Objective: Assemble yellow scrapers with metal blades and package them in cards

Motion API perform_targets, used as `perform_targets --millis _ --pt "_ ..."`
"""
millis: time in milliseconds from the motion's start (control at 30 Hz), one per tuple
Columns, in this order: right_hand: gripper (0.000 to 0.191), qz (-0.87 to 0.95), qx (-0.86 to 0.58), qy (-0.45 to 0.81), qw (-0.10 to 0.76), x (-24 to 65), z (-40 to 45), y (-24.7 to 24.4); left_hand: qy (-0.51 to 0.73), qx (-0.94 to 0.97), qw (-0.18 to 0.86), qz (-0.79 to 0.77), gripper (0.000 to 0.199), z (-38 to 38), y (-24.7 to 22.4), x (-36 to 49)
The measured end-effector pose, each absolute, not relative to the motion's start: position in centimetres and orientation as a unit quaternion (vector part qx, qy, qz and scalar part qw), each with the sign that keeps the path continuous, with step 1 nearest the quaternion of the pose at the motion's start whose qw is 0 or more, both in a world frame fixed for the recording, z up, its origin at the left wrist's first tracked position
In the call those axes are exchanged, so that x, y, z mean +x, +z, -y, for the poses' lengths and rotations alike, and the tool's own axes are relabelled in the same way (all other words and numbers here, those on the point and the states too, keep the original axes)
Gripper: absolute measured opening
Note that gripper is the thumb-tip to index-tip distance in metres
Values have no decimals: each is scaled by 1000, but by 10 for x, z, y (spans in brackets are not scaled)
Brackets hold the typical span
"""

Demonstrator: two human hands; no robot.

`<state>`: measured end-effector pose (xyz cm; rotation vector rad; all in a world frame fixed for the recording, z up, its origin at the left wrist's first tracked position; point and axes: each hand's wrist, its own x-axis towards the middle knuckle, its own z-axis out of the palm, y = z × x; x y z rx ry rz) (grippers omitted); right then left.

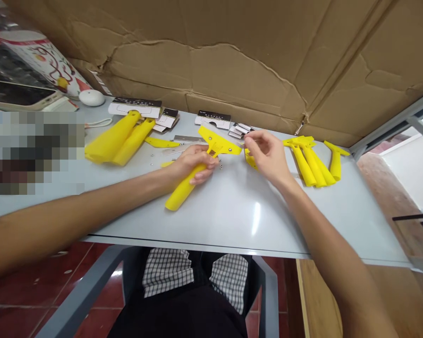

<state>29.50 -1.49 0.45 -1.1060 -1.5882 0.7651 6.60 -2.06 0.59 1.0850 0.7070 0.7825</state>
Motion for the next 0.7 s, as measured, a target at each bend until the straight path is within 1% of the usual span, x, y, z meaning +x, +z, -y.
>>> perform_targets --millis 33,100,133,167,200,233,300,367,467,633,700 --pt "23 676 -470 277 496 305 12 8 353 492 729 -320 21 20 5 66" --pt "19 725 -503 123 454 330 7 15 352 491 730 -320 21 20 4 65" --pt "15 755 -519 51 398 342 5 18 353 490 729 -321 21 20 3 64" --pt "13 787 -528 17 318 354 3 21 353 490 729 -322 20 20 3 64" --pt "13 800 -546 7 250 364 1 24 354 489 729 -322 20 20 3 64" --pt "14 800 -564 11 206 371 0 26 355 489 729 -322 20 21 3 64" --pt "21 797 -585 44 145 376 0 27 358 487 730 -319 21 21 4 64" --pt "30 795 -588 79 129 372 -1 24 361 484 731 -317 21 22 5 65" --pt "39 808 -566 84 141 361 -2 12 364 482 731 -317 22 23 7 65" --pt "24 829 -519 59 197 355 -7 -3 364 481 732 -317 21 24 7 64" --pt "22 831 -511 46 216 358 -7 -1 362 484 732 -315 21 24 6 63"
